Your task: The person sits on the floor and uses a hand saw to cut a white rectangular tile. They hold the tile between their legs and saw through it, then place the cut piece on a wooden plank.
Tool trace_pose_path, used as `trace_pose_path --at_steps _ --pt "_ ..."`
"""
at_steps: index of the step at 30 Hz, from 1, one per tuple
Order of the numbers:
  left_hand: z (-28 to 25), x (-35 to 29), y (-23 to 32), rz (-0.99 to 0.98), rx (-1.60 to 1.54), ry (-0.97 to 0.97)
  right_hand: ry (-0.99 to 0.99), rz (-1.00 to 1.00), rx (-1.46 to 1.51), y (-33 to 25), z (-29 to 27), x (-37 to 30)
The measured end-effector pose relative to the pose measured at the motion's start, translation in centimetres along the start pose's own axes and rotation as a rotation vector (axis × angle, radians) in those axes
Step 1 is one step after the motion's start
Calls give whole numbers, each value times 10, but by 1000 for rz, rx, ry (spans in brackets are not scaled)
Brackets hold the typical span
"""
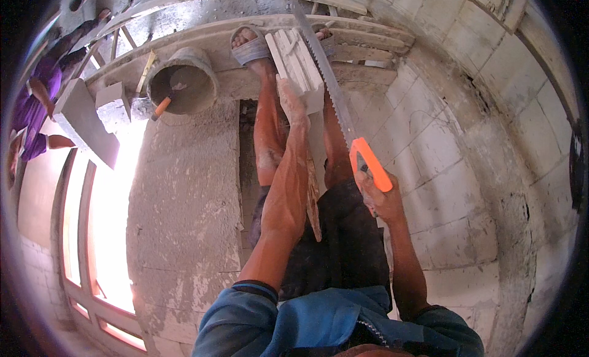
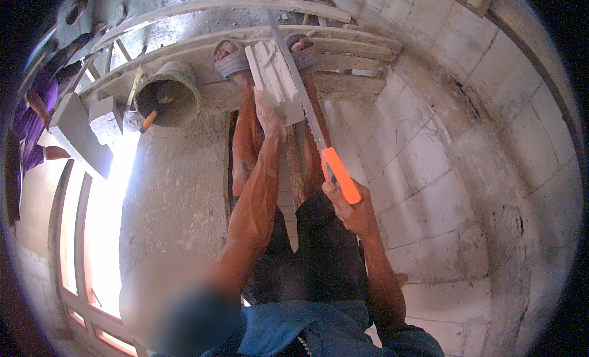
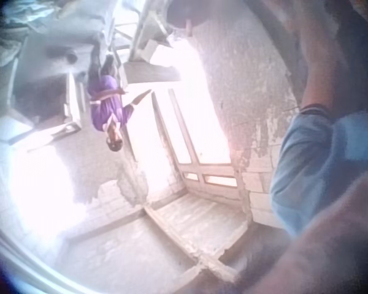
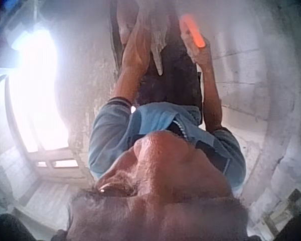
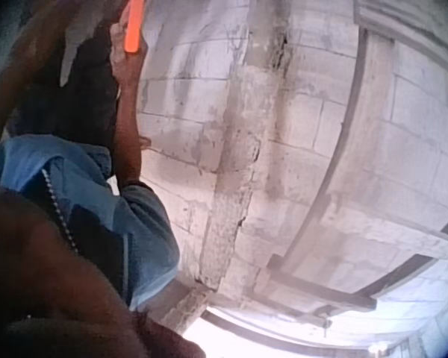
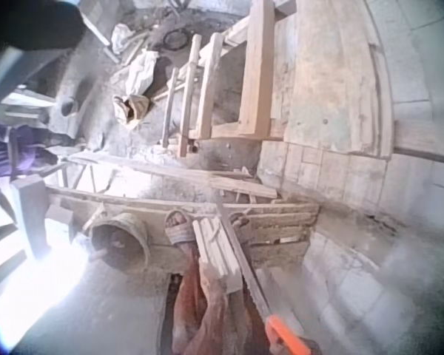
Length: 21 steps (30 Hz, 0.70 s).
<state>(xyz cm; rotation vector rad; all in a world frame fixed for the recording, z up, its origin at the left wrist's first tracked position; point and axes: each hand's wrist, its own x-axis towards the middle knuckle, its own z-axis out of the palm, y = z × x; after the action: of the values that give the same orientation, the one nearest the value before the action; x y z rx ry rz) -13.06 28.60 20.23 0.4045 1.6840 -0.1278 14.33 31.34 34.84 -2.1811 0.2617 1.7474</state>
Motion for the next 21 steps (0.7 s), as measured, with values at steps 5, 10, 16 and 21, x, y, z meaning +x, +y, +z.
trace_pose_path --at_steps 5,10,16,21 --pt "14 19 5 29 -32 -21 -19 105 -7 8 27 -2" --pt "39 61 19 87 -79 -43 98 55 -151 0 45 -33" --pt "77 121 56 181 -134 -113 70 132 -253 -9 58 14" --pt "103 168 69 216 -175 -143 -10 104 -201 -11 68 48"
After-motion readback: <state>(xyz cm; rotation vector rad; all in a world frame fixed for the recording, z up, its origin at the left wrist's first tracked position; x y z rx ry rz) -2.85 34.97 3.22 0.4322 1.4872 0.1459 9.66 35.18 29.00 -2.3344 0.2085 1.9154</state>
